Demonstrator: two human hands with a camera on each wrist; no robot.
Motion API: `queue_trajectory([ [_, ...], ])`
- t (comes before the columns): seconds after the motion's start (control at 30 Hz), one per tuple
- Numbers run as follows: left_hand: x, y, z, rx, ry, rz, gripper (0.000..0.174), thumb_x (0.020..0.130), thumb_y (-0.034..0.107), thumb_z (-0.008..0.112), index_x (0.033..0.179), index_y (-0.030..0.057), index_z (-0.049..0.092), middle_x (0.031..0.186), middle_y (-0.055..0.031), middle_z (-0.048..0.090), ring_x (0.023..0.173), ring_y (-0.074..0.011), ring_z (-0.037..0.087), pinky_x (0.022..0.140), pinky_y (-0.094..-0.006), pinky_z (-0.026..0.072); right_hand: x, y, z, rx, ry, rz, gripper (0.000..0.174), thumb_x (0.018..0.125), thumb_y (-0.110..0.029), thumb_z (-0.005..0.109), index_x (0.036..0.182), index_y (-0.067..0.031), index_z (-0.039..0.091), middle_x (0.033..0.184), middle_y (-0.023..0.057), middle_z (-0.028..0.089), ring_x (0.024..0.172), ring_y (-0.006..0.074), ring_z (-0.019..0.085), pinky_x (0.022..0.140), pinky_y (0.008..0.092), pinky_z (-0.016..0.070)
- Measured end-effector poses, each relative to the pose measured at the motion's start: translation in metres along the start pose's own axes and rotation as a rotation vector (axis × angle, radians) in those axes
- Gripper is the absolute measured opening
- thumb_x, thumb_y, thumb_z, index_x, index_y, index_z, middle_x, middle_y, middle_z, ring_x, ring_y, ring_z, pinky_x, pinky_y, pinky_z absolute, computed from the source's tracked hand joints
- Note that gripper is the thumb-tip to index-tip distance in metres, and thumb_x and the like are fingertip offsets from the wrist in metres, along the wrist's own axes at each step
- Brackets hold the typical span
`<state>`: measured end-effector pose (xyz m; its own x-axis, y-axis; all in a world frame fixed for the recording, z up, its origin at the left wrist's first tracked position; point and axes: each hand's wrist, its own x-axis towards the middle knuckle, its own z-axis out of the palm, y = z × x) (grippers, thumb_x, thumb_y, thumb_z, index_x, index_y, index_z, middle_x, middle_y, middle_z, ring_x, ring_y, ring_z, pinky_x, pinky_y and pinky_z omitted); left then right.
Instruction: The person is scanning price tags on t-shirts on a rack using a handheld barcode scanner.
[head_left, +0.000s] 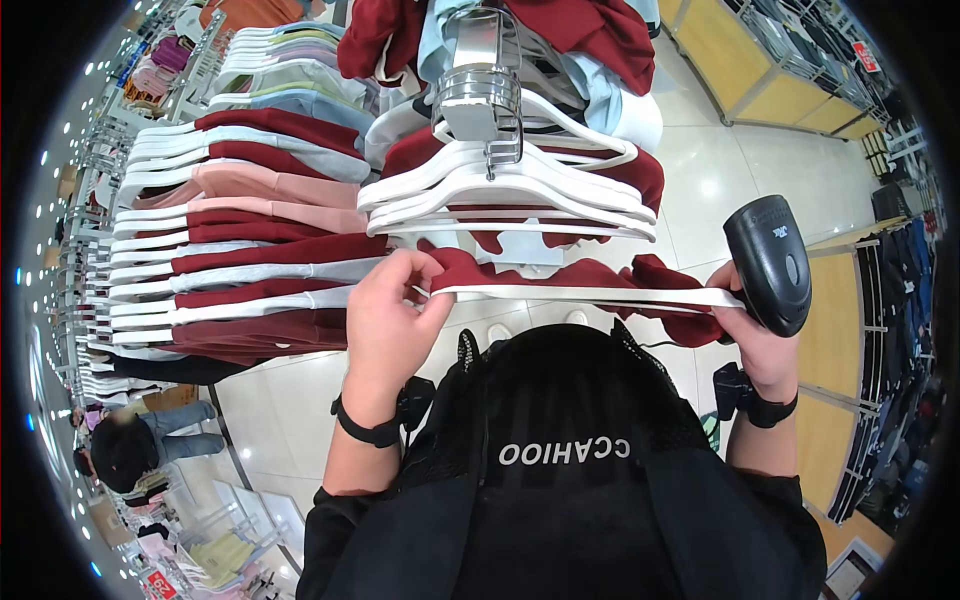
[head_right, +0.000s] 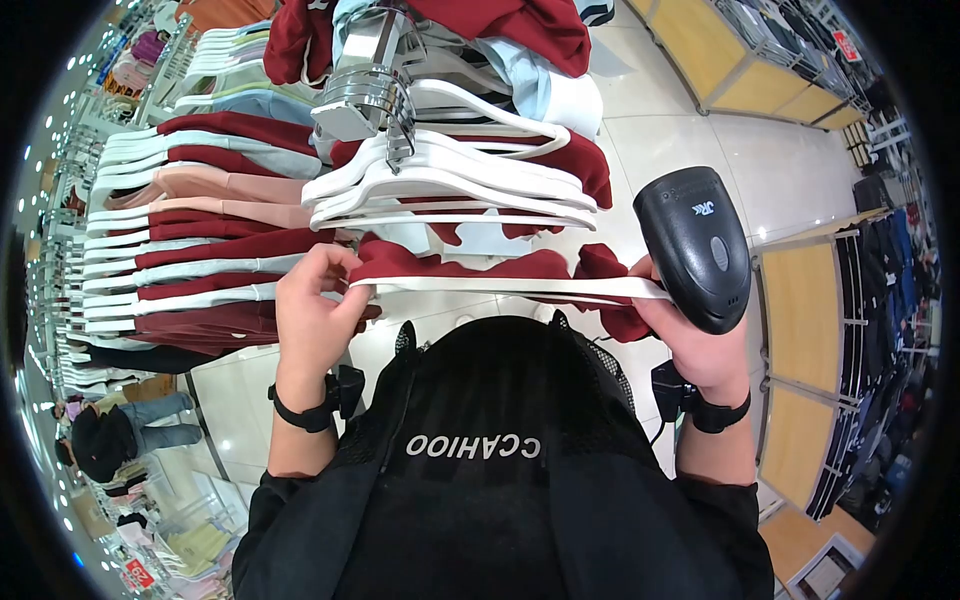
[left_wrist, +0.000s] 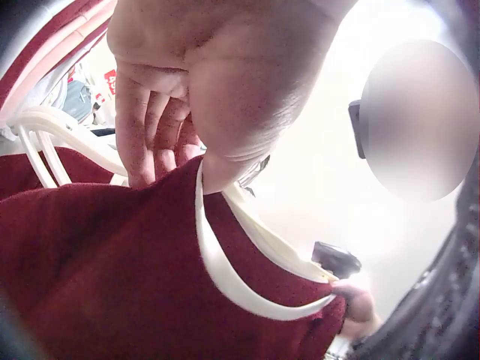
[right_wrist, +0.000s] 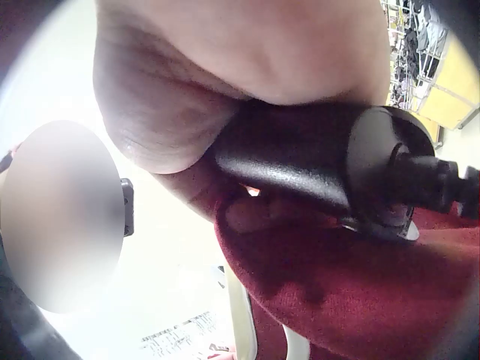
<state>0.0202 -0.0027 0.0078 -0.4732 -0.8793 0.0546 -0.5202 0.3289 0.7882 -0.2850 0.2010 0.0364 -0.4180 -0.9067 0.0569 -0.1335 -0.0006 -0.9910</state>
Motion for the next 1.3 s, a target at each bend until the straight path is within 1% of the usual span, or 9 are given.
queue_trajectory([
  [0.23,-0.006,-0.014,-0.005,-0.480,-0.265,-0.260,0.009,0.091,0.001,0.063,0.098,-0.0015,0.068,0.095,-0.0034,0.072,0.073,-0.0064,0.061,0.068,-0.0222,0.0489,-0.009,0.010,0.010,0.030,-0.112,0.094,0.037,0.082,0.005,0.072,0.117,0.0017,0.061,0.103,0.0088,0.069,0.094,0.0156,0.066,0.083,0.0304,0.0531],
  [0.33,-0.007,-0.026,0.001,-1.087,-0.379,-0.259,0.017,0.098,0.005,0.053,0.106,-0.0036,0.064,0.095,-0.0026,0.068,0.079,-0.0043,0.057,0.069,-0.0184,0.0429,-0.006,0.017,0.020,-0.042,-0.103,0.162,0.038,0.081,0.004,0.074,0.116,-0.0006,0.062,0.102,0.0059,0.070,0.093,0.0128,0.065,0.083,0.0291,0.0527],
  [0.47,-0.006,-0.053,-0.004,-1.473,-0.539,-0.300,0.022,0.097,0.007,0.047,0.109,-0.0072,0.060,0.096,-0.0085,0.068,0.084,-0.0119,0.062,0.077,-0.0264,0.0489,-0.005,0.034,0.024,0.002,0.009,0.201,0.031,0.082,0.003,0.073,0.111,-0.0006,0.064,0.098,0.0043,0.069,0.088,0.0118,0.064,0.079,0.0282,0.0523],
  [0.63,-0.010,-0.053,-0.011,-1.603,-0.420,-0.385,0.032,0.096,0.013,0.046,0.117,-0.0092,0.058,0.116,-0.0214,0.066,0.107,-0.0299,0.065,0.100,-0.0416,0.0479,0.001,0.042,0.026,0.059,0.131,0.134,0.021,0.084,0.002,0.069,0.105,0.0005,0.065,0.095,0.0046,0.067,0.085,0.0112,0.061,0.076,0.0271,0.0499],
  [0.87,-0.020,-0.057,-0.012,-1.519,-0.428,-0.275,0.035,0.098,0.015,0.049,0.120,-0.0107,0.057,0.117,-0.0221,0.066,0.107,-0.0303,0.065,0.099,-0.0409,0.0483,-0.001,0.037,0.034,0.102,-0.123,0.283,0.035,0.081,0.000,0.074,0.114,-0.0019,0.063,0.099,0.0036,0.068,0.090,0.0117,0.062,0.081,0.0295,0.0511],
  [0.93,-0.023,-0.044,-0.017,-1.399,-0.383,-0.257,0.027,0.099,0.010,0.049,0.115,-0.0091,0.060,0.109,-0.0148,0.069,0.099,-0.0185,0.065,0.090,-0.0319,0.0488,0.001,0.033,0.039,-0.021,-0.204,0.246,0.041,0.079,-0.004,0.079,0.117,-0.0023,0.061,0.100,0.0034,0.069,0.090,0.0112,0.062,0.081,0.0288,0.0506],
  [1.07,-0.030,-0.027,-0.026,-1.156,-0.434,-0.170,0.022,0.099,0.010,0.053,0.110,-0.0052,0.065,0.101,-0.0074,0.069,0.091,-0.0120,0.061,0.083,-0.0276,0.0468,0.015,0.021,0.041,-0.217,-0.307,0.117,0.038,0.078,-0.008,0.081,0.111,-0.0007,0.064,0.097,0.0073,0.070,0.087,0.0113,0.062,0.081,0.0288,0.0507],
  [1.2,-0.032,-0.013,-0.019,-0.864,-0.373,-0.106,0.016,0.098,0.008,0.057,0.102,-0.0032,0.068,0.095,-0.0021,0.065,0.086,-0.0096,0.055,0.079,-0.0255,0.0427,0.030,0.032,0.047,-0.186,-0.039,-0.001,0.032,0.081,-0.008,0.080,0.109,-0.0007,0.065,0.096,0.0072,0.070,0.086,0.0132,0.063,0.081,0.0296,0.0513],
  [1.3,-0.030,-0.013,-0.014,-0.656,-0.384,0.087,0.014,0.096,0.007,0.059,0.097,-0.0018,0.069,0.097,-0.0047,0.060,0.089,-0.0130,0.054,0.082,-0.0274,0.0421,0.044,0.022,0.054,-0.220,-0.087,-0.011,0.041,0.081,-0.007,0.079,0.117,-0.0011,0.062,0.103,0.0089,0.069,0.093,0.0160,0.063,0.087,0.0310,0.0500],
])
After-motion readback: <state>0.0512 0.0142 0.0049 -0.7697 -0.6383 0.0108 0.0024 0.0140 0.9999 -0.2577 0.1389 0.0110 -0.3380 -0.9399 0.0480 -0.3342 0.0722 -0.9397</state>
